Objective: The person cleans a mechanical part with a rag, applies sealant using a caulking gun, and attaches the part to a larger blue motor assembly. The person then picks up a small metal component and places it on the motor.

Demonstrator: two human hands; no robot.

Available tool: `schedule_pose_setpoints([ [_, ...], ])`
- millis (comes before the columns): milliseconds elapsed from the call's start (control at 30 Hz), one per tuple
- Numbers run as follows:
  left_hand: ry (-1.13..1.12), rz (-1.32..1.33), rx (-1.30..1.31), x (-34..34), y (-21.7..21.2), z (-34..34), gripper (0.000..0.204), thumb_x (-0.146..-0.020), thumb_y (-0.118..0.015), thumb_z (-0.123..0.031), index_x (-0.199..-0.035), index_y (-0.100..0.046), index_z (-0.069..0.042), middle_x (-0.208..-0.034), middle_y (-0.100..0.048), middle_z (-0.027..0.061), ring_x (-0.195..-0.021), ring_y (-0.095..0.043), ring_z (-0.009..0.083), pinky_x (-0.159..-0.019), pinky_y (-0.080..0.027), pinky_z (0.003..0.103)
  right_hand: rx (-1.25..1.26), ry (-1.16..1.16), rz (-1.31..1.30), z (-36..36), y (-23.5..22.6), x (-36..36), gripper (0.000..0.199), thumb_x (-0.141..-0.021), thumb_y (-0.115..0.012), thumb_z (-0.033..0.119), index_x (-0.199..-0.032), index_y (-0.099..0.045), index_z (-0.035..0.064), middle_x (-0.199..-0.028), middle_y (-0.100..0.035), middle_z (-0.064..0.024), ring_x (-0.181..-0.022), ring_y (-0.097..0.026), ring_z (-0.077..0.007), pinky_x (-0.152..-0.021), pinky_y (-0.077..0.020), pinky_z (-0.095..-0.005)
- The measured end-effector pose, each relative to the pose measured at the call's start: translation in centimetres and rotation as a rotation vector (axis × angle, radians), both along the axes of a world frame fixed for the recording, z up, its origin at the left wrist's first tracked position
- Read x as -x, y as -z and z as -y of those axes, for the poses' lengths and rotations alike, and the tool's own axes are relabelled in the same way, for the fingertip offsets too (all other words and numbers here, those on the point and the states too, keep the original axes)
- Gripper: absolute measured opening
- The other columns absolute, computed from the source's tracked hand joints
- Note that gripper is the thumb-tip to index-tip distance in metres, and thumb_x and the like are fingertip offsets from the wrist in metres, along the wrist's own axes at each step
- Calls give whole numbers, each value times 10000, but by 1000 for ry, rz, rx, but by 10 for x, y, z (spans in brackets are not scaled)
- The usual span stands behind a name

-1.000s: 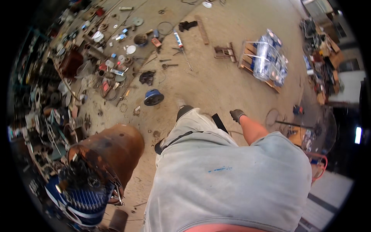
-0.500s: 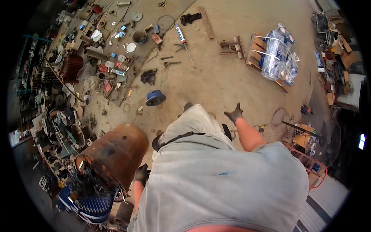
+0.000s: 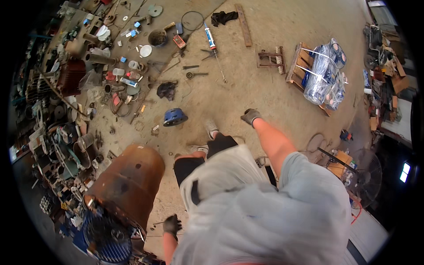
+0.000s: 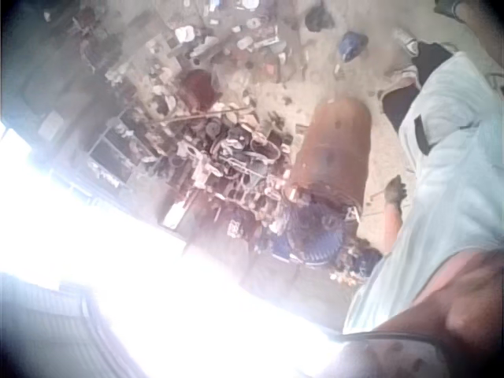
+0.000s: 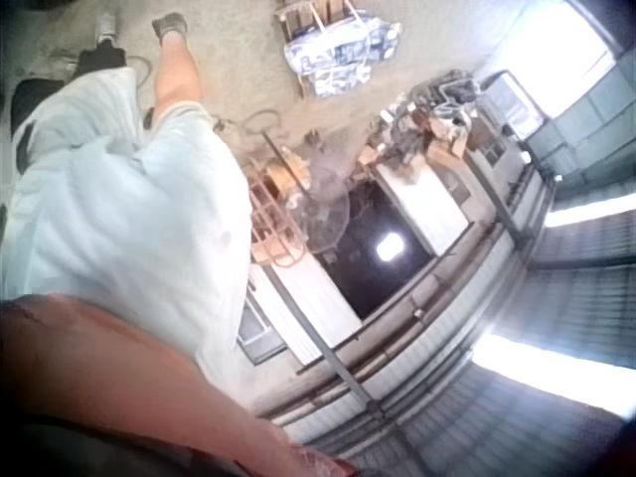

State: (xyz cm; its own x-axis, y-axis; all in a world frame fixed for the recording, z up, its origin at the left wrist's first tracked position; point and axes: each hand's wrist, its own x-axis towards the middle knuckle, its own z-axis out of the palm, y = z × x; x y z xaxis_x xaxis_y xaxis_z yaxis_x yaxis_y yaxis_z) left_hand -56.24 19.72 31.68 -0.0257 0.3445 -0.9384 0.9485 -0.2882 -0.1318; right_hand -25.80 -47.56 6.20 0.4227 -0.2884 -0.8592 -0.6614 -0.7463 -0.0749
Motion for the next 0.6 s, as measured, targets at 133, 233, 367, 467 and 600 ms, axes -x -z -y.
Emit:
schedule_pose_setpoints([
  [133, -137, -221, 87, -10, 42, 15, 343, -1086, -664, -326, -1260, -688, -31, -944, -773, 181, -650, -712, 265, -546, -589, 424, -54, -107, -65, -78, 43, -37, 604, -953, -747, 403, -1486, -681, 125, -1506, -683, -170, -1398, -645, -354, -1167, -521, -453],
  [233, -302, -218, -38, -10, 111, 16, 429, -1089, -633, -320, -1336, -665, 29, -940, -773, 184, -642, -713, 251, -527, -590, 377, -146, -292, -89, -119, 124, -75, 649, -931, -767, 402, -1504, -657, 118, -1468, -702, -180, -1385, -652, -353, -1173, -512, -442],
  [367, -80, -191, 25, 34, 227, -10, 463, -1061, -661, -403, -1199, -709, 37, -970, -794, 192, -672, -739, 325, -583, -614, 455, -19, -495, 7, -127, 312, -151, 631, -966, -703, 365, -1540, -621, 117, -1523, -661, -184, -1408, -634, -354, -1185, -501, -464],
  [467, 585, -119, 252, 112, 278, -27, 553, -1069, -599, -506, -1190, -759, 10, -1069, -797, 235, -917, -769, 377, -794, -603, 521, 61, -468, 189, -160, 408, -261, 744, -1019, -698, 449, -1627, -481, 78, -1546, -609, -238, -1416, -603, -402, -1191, -494, -481],
  [600, 551, -247, 206, 166, 318, -21, 570, -1071, -588, -530, -1194, -780, -8, -1096, -802, 240, -979, -787, 376, -843, -606, 529, 211, -418, 532, -153, 553, -345, 734, -1006, -737, 389, -1624, -494, 74, -1505, -646, -230, -1382, -632, -404, -1176, -511, -481],
])
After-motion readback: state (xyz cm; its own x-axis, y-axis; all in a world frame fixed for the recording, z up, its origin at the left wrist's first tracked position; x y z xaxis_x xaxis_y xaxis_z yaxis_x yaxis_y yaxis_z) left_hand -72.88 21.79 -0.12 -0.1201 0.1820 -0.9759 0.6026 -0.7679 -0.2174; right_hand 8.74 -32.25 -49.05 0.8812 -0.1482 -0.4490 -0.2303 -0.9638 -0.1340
